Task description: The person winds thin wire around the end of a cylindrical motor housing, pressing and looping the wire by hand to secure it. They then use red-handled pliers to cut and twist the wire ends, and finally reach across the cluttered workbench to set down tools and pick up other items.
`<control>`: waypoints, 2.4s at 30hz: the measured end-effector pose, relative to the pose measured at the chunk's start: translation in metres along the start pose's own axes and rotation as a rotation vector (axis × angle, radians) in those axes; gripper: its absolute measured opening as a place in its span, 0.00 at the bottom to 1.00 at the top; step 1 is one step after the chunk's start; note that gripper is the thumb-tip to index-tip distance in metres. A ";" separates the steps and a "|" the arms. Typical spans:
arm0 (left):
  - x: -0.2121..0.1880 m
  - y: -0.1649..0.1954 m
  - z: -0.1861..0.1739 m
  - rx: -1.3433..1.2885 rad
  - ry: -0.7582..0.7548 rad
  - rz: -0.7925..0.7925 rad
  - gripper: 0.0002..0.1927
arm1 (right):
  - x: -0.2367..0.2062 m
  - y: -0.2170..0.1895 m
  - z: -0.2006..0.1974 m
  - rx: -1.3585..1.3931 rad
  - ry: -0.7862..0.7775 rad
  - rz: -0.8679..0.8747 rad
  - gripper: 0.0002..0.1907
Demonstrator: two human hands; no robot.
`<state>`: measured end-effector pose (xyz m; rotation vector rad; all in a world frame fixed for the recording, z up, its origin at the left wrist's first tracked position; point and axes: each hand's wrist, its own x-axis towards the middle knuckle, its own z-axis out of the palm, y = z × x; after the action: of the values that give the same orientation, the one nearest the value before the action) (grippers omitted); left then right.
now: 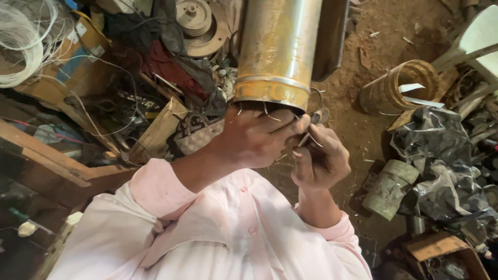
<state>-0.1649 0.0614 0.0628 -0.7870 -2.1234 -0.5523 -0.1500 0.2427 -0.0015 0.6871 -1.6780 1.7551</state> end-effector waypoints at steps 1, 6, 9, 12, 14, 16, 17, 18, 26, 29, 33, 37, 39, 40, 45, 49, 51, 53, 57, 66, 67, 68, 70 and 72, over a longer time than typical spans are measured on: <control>-0.001 0.000 0.002 0.004 -0.007 0.002 0.12 | 0.002 0.000 -0.001 -0.081 0.002 -0.035 0.19; -0.002 -0.003 0.007 0.034 0.002 0.078 0.12 | 0.014 -0.001 0.003 -0.417 -0.003 -0.287 0.15; 0.001 -0.006 0.004 -0.047 -0.010 0.058 0.17 | 0.028 -0.014 -0.002 -0.483 -0.040 -0.317 0.13; 0.005 -0.008 0.001 -0.026 0.010 0.081 0.18 | 0.042 -0.036 -0.041 -0.367 0.201 -0.489 0.10; 0.006 -0.008 0.000 -0.050 0.033 0.078 0.21 | 0.049 -0.052 -0.082 -0.183 0.473 -0.544 0.08; 0.004 -0.005 -0.001 -0.038 0.056 0.047 0.18 | 0.039 -0.054 -0.105 -0.101 0.473 -0.524 0.09; 0.005 -0.005 0.000 -0.030 0.078 0.055 0.17 | 0.031 -0.048 -0.108 -0.099 0.343 -0.495 0.10; 0.005 -0.004 0.000 -0.013 0.067 0.061 0.15 | 0.021 -0.045 -0.107 -0.099 0.214 -0.465 0.13; 0.001 0.001 -0.003 0.023 -0.005 0.032 0.20 | -0.032 -0.021 -0.024 0.053 -0.032 0.079 0.20; -0.003 0.006 -0.002 0.078 0.013 -0.013 0.20 | -0.024 -0.033 -0.027 -0.010 -0.083 -0.036 0.18; -0.028 0.016 -0.011 -0.081 0.037 0.018 0.24 | -0.021 -0.056 -0.029 -0.329 0.053 -0.046 0.10; -0.079 0.030 -0.033 -0.311 -0.036 -0.092 0.27 | -0.028 -0.059 0.008 0.537 -0.071 0.000 0.20; -0.108 0.028 -0.040 -0.266 -0.105 -0.109 0.29 | -0.029 -0.055 0.037 0.729 -0.110 0.117 0.21; -0.125 0.028 -0.043 -0.277 -0.171 -0.238 0.23 | -0.029 -0.053 0.054 0.707 -0.205 0.088 0.19; -0.234 -0.004 -0.064 -0.341 -0.268 -0.959 0.11 | -0.029 -0.033 0.144 0.361 -0.570 -0.015 0.20; -0.374 -0.046 -0.134 0.125 -0.154 -1.487 0.11 | -0.044 -0.018 0.191 0.115 -0.818 0.087 0.26; -0.445 -0.050 -0.175 0.271 0.007 -1.446 0.15 | -0.056 -0.006 0.205 0.041 -0.890 0.179 0.24; -0.504 -0.051 -0.213 0.423 -0.162 -1.665 0.18 | -0.071 0.008 0.217 -0.050 -0.967 0.243 0.23; -0.586 -0.029 -0.287 0.668 -0.149 -1.687 0.17 | -0.101 0.029 0.238 -0.203 -1.017 0.316 0.22; -0.674 -0.042 -0.391 0.996 -0.314 -1.843 0.14 | -0.119 0.021 0.292 -0.319 -0.963 0.535 0.23; -0.673 -0.052 -0.391 1.102 -0.270 -1.659 0.14 | -0.118 0.020 0.296 -0.364 -0.951 0.530 0.23; -0.669 -0.064 -0.390 1.118 -0.262 -1.648 0.14 | -0.117 0.019 0.299 -0.351 -0.952 0.542 0.23; -0.662 -0.086 -0.379 1.111 -0.270 -1.697 0.14 | -0.114 0.016 0.300 -0.355 -0.961 0.517 0.23; -0.642 -0.103 -0.361 1.079 -0.244 -1.651 0.14 | -0.108 0.012 0.293 -0.411 -0.990 0.450 0.24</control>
<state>0.2719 -0.4553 -0.2456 1.6683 -2.3764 0.0572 -0.0971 -0.0572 -0.0699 1.1453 -2.9401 1.2862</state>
